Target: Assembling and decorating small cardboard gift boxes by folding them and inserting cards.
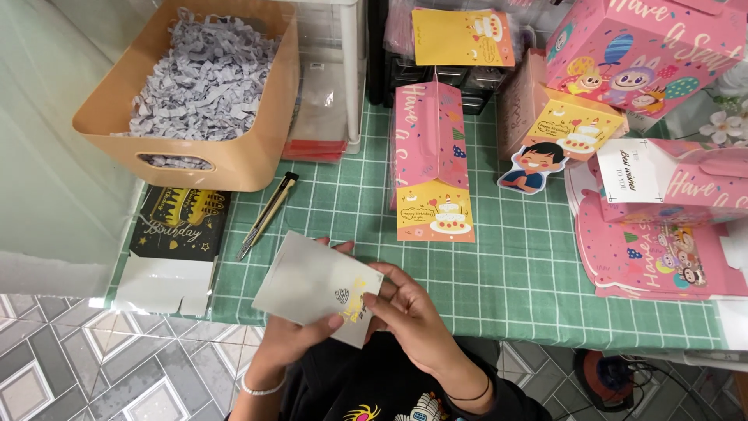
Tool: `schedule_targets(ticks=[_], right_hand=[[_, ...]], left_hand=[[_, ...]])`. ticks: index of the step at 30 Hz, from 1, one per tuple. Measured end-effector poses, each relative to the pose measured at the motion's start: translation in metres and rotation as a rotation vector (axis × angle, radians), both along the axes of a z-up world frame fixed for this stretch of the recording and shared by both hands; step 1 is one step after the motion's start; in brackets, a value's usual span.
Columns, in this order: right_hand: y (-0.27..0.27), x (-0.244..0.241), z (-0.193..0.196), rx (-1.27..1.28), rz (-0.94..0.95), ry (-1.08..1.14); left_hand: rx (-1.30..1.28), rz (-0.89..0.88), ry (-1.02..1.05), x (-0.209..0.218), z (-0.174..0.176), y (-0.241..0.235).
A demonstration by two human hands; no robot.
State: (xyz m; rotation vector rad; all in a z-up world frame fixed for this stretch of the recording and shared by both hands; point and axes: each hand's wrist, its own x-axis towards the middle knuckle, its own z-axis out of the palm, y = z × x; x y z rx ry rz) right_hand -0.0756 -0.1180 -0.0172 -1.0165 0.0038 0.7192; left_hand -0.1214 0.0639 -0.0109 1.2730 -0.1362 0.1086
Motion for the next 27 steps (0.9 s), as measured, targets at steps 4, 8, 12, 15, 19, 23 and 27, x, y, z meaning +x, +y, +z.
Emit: schedule_targets(ticks=[4, 8, 12, 15, 19, 23, 27], right_hand=[[-0.004, 0.006, 0.005, -0.07, -0.034, -0.196], [-0.005, 0.011, 0.01, -0.255, -0.098, -0.267], [-0.012, 0.018, 0.016, -0.441, -0.007, -0.419], [-0.019, 0.024, 0.024, -0.486, 0.079, -0.438], [-0.029, 0.029, 0.018, -0.496, -0.009, -0.294], [-0.043, 0.03, 0.012, -0.524, -0.111, -0.387], [-0.045, 0.032, 0.009, -0.541, -0.147, -0.356]], left_hand=[[0.042, 0.283, 0.435, -0.005, -0.017, 0.009], [0.156, 0.456, 0.317, -0.004, -0.003, 0.025], [0.446, 0.419, 0.345, -0.002, 0.029, 0.025], [0.765, 0.283, 0.152, 0.006, 0.02, 0.032], [0.61, 0.167, 0.284, 0.019, 0.013, 0.029], [0.599, 0.17, 0.286, 0.026, 0.009, 0.017], [0.765, 0.263, 0.207, 0.027, 0.011, 0.004]])
